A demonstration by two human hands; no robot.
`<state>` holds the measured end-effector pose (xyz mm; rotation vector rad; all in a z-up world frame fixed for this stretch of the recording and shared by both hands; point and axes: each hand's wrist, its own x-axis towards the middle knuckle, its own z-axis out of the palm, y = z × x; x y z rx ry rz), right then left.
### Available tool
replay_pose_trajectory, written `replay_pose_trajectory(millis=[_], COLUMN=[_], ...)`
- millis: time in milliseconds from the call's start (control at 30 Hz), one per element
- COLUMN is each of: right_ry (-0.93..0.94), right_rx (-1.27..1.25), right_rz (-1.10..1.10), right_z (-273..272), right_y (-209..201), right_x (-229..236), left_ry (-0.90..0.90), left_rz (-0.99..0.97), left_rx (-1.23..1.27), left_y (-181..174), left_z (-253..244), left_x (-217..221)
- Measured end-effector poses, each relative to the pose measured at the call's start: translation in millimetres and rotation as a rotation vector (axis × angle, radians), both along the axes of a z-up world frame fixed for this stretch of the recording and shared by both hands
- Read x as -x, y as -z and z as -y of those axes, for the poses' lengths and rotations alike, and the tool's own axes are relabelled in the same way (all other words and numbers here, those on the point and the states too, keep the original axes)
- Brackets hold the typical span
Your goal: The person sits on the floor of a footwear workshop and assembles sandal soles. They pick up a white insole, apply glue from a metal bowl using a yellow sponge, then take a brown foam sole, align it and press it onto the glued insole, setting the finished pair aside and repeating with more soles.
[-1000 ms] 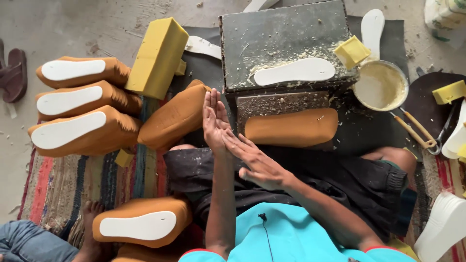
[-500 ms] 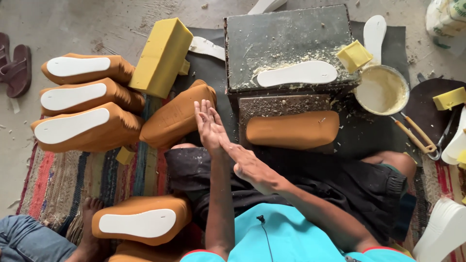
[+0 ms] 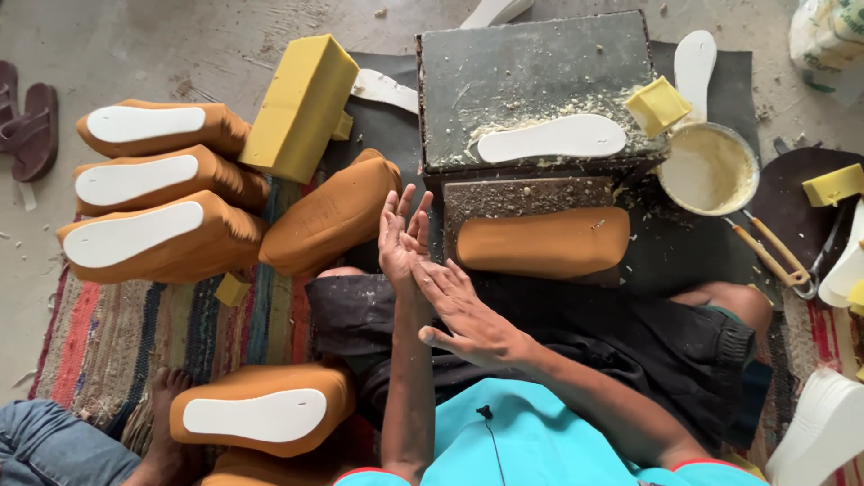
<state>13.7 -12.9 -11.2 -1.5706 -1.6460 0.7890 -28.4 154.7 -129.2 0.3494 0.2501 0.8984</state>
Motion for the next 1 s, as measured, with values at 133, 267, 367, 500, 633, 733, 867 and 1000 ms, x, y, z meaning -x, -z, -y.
replay_pose_trajectory(millis=[133, 267, 367, 500, 633, 733, 867, 1000], right_ry=[-0.025, 0.072, 0.199, 0.38, 0.425, 0.274, 0.132, -0.002], right_rx=[0.023, -0.176, -0.249, -0.221, -0.205, -0.316, -0.012, 0.133], right_rz=[-0.04, -0.232, -0.212, -0.15, -0.253, -0.389, -0.778, -0.562], right_z=[-14, -47, -78, -136, -137, -112, -59, -31], right_y=[2, 28, 30, 59, 74, 68, 43, 50], right_x=[-3, -17, -37, -70, -57, -31, 2, 8], left_ry=[0.0, 0.054, 0.004, 0.01, -0.01, 0.028, -0.112, -0.098], left_rz=[0.135, 0.379, 0.096, -0.216, -0.288, -0.236, -0.182, -0.03], left_rx=[-0.052, -0.155, -0.124, 0.005, -0.141, 0.157, -0.038, -0.117], left_y=[5, -10, -3, -45, -24, 15, 15, 10], left_z=[15, 58, 90, 110, 102, 85, 74, 61], left_x=[-1, -11, -5, 1, 6, 7, -4, -24])
